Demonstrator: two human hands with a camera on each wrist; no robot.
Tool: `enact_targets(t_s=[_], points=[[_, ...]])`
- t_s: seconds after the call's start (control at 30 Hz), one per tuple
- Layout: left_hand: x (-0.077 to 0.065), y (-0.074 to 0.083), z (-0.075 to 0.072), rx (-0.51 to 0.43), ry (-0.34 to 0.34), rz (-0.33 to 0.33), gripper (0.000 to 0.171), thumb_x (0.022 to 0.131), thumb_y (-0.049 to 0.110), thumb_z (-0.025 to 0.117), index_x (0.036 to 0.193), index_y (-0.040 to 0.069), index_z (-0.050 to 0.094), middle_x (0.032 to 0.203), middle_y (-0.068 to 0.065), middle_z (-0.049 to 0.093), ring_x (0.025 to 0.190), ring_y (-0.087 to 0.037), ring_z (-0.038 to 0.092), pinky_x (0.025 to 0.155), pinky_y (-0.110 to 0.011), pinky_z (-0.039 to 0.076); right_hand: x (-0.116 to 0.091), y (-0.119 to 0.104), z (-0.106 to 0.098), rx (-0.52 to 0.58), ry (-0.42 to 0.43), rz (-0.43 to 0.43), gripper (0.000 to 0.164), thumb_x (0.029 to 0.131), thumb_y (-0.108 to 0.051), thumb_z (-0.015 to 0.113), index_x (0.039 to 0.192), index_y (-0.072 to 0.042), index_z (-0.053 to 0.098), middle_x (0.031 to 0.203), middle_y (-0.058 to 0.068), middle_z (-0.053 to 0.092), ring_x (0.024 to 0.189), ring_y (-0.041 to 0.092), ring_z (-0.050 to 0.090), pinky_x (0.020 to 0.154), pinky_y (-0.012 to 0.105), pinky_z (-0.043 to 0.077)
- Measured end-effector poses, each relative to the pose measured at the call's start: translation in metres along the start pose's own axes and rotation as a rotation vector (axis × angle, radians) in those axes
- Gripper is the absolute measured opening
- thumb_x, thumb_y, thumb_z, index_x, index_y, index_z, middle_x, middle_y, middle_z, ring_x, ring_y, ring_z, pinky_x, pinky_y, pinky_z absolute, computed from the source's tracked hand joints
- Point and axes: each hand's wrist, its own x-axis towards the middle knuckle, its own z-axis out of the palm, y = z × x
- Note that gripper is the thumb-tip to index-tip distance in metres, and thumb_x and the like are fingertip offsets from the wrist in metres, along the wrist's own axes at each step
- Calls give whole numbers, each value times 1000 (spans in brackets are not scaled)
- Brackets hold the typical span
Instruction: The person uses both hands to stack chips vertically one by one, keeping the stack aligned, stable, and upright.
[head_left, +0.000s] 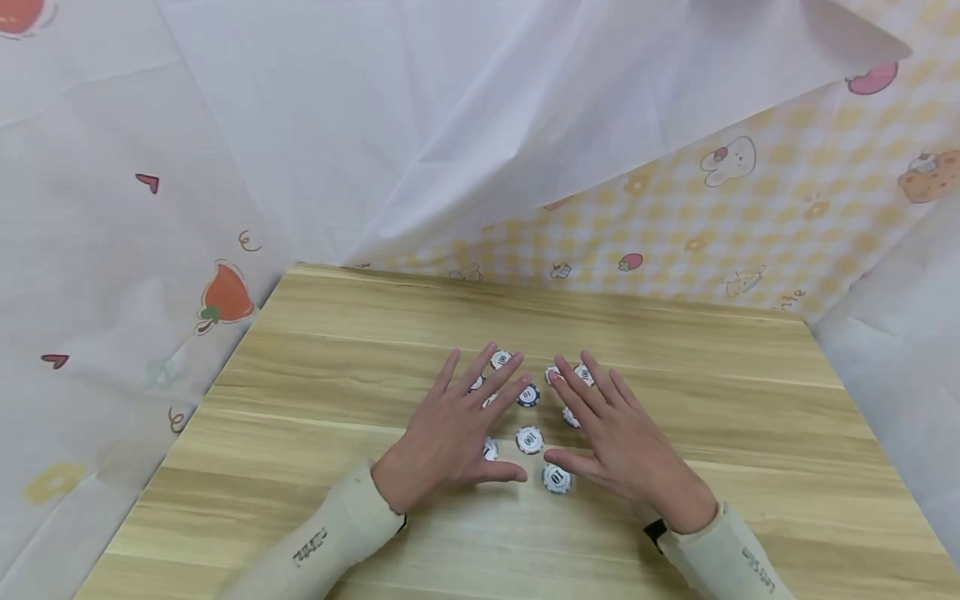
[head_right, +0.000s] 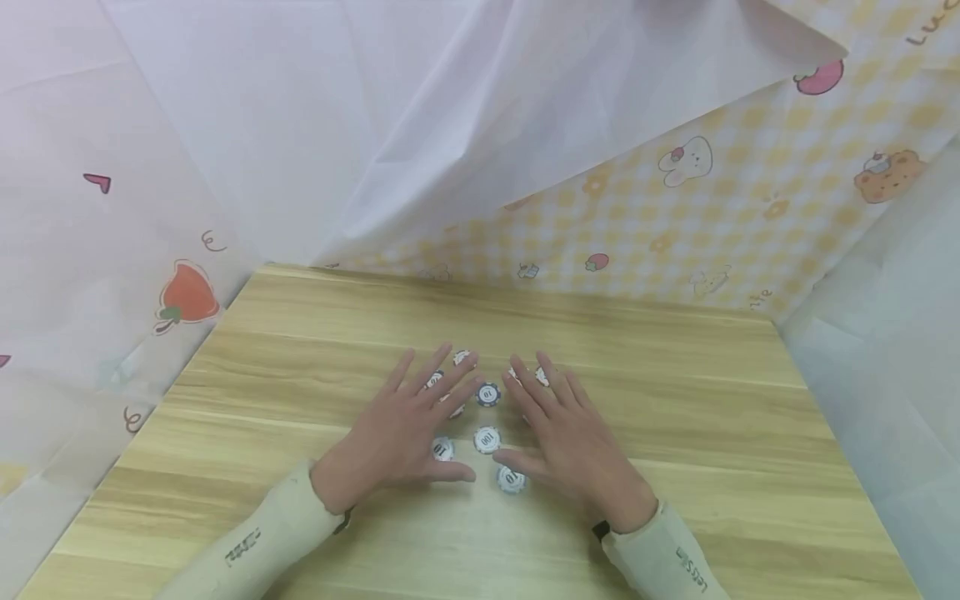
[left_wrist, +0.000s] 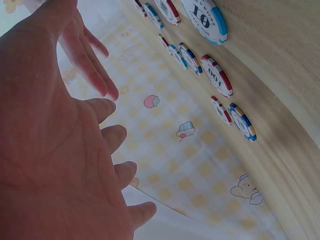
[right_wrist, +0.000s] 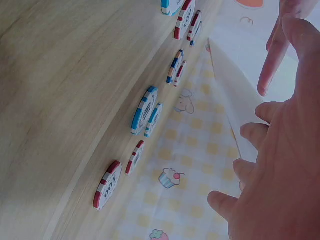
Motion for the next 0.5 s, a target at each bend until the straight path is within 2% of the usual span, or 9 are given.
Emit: enact_targets(t_s=[0.07,0.17,0.3,0.4,0.5], points=[[0,-1,1,1,-14,0,119,84,100,51,175,24,33,183,-3,18,168,-35,14,130,-62,18,0,1,0,-5,4,-13,98,105,-79,47,175,-13,28,184,3,17,168,39,11,129,65,18],[0,-2,2,-5,-47,-2,125,79,97,63,176,24,30,184,-4,13,169,-35,10,130,-63,17,-1,2,0,-15,19,-42,102,102,-82,46,174,-11,30,182,6,22,167,42,15,131,61,16],[-1,-3,4,-16,-85,-6,134,72,88,81,176,23,27,185,-6,11,169,-35,10,130,-62,20,-2,5,1,-23,39,-83,109,96,-81,55,172,-8,33,180,10,29,164,47,22,129,61,22],[-1,-3,5,-49,-102,-16,133,73,78,89,175,19,29,182,-8,20,167,-34,20,129,-60,26,-2,7,2,-21,49,-103,110,92,-77,64,171,-5,37,178,12,33,161,49,28,124,64,32],[-2,-3,6,-80,-118,-23,120,77,70,92,170,14,40,174,-10,39,159,-34,37,123,-54,38,-3,9,4,-10,54,-117,107,90,-71,71,168,-4,41,174,14,40,158,49,34,119,65,38]])
